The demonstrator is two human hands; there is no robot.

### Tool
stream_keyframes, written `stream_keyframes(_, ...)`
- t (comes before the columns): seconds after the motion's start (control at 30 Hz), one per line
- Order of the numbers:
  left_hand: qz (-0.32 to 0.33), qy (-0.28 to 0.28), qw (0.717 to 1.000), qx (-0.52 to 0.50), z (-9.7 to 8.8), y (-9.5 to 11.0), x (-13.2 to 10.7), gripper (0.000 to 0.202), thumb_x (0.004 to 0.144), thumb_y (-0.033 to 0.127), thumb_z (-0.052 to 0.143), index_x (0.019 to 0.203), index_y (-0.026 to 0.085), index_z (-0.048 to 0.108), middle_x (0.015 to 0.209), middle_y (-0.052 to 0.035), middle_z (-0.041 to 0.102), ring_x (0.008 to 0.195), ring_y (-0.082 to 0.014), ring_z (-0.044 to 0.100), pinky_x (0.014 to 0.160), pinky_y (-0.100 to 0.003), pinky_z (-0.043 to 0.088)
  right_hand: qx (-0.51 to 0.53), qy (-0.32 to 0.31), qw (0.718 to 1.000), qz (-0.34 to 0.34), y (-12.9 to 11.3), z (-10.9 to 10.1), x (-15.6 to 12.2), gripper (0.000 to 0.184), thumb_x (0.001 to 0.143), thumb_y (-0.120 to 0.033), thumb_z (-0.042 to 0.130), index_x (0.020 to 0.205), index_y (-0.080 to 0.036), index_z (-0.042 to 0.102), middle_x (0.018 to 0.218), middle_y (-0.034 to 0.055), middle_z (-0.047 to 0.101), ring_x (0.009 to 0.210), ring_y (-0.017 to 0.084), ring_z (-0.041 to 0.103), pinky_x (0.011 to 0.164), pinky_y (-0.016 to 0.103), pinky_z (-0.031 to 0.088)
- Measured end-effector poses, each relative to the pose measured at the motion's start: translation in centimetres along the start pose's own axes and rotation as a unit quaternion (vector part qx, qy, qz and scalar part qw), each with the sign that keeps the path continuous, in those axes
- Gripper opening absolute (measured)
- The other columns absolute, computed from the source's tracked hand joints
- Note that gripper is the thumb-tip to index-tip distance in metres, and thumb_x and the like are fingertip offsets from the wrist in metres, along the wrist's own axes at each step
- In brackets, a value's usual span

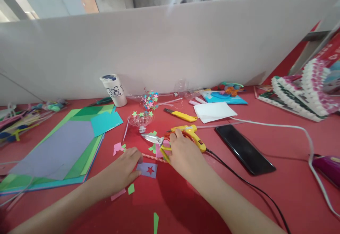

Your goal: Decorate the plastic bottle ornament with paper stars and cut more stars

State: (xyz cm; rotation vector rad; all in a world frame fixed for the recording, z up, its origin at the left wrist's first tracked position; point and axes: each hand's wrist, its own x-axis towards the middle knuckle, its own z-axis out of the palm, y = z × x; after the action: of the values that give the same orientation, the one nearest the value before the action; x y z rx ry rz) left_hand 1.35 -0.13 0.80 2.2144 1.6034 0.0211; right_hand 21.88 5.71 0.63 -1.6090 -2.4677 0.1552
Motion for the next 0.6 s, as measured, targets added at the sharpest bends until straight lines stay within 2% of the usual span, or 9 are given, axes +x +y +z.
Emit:
stream_keyframes(0.17, -0.021, 0.035, 0.997, -0.059, 0.6, -0.1, -0.1, 0.014, 0.071, 0.009, 0.043, 0.081, 0.019, 0.044, 0.093, -0.0088, 0.054, 0.09, -0.0246, 0.05, 0.081, -0.038, 0.038, 0.112, -0.011, 0.994, 0.009, 0.5, -2.5, -0.1, 0.028, 0.066, -0.005, 0.055, 0.091, -0.017, 0.056, 0.105, 0.01, 0.057, 0.085, 0.021, 0.06, 0.068, 0.029, 0.042)
stream_keyframes(0.3, -0.032, 0.049, 0.981, -0.185, 0.8, -0.3, 0.3, 0.014, 0.072, 0.011, 0.044, 0.08, 0.021, 0.041, 0.078, -0.0018, 0.058, 0.074, -0.0194, 0.056, 0.065, -0.03, 0.04, 0.218, -0.019, 0.976, 0.019, 0.2, -3.1, 0.0, 0.015, 0.067, -0.013, 0.057, 0.078, -0.021, 0.05, 0.083, 0.0028, 0.058, 0.073, 0.018, 0.055, 0.064, 0.029, 0.04)
stream_keyframes(0.37, -0.038, 0.034, 0.948, -0.315, 0.7, -0.4, 0.7, 0.012, 0.075, 0.015, 0.046, 0.083, 0.022, 0.041, 0.07, 0.001, 0.06, 0.066, -0.0171, 0.059, 0.059, -0.027, 0.041, 0.281, -0.031, 0.959, 0.029, -0.3, -2.6, 0.0, 0.012, 0.071, -0.021, 0.056, 0.076, -0.023, 0.045, 0.071, -0.0011, 0.055, 0.063, 0.016, 0.051, 0.057, 0.027, 0.038)
stream_keyframes(0.47, -0.047, -0.01, 0.866, -0.497, 0.5, -0.4, 1.1, 0.012, 0.076, 0.021, 0.053, 0.084, 0.021, 0.045, 0.058, 0.0029, 0.062, 0.051, -0.013, 0.058, 0.05, -0.023, 0.04, 0.378, -0.051, 0.923, 0.049, -1.4, -1.1, 0.1, 0.02, 0.074, -0.032, 0.055, 0.074, -0.024, 0.037, 0.064, -0.0044, 0.051, 0.055, 0.013, 0.049, 0.052, 0.026, 0.04)
stream_keyframes(0.5, -0.051, -0.015, 0.841, -0.539, 0.5, -0.4, 1.1, 0.012, 0.074, 0.021, 0.056, 0.082, 0.02, 0.047, 0.054, 0.0033, 0.062, 0.047, -0.0111, 0.056, 0.047, -0.021, 0.039, 0.407, -0.056, 0.91, 0.056, -1.7, -0.7, 0.1, 0.025, 0.073, -0.036, 0.056, 0.073, -0.024, 0.035, 0.064, -0.0048, 0.051, 0.055, 0.013, 0.049, 0.052, 0.026, 0.041)
stream_keyframes(0.6, -0.064, -0.012, 0.801, -0.595, 1.0, -0.3, 1.0, 0.012, 0.071, 0.019, 0.062, 0.076, 0.018, 0.051, 0.048, 0.005, 0.059, 0.04, -0.0062, 0.049, 0.042, -0.017, 0.033, 0.472, -0.063, 0.876, 0.071, -2.5, 0.4, 0.0, 0.038, 0.066, -0.045, 0.064, 0.073, -0.025, 0.032, 0.063, -0.0073, 0.047, 0.055, 0.012, 0.049, 0.054, 0.025, 0.044)
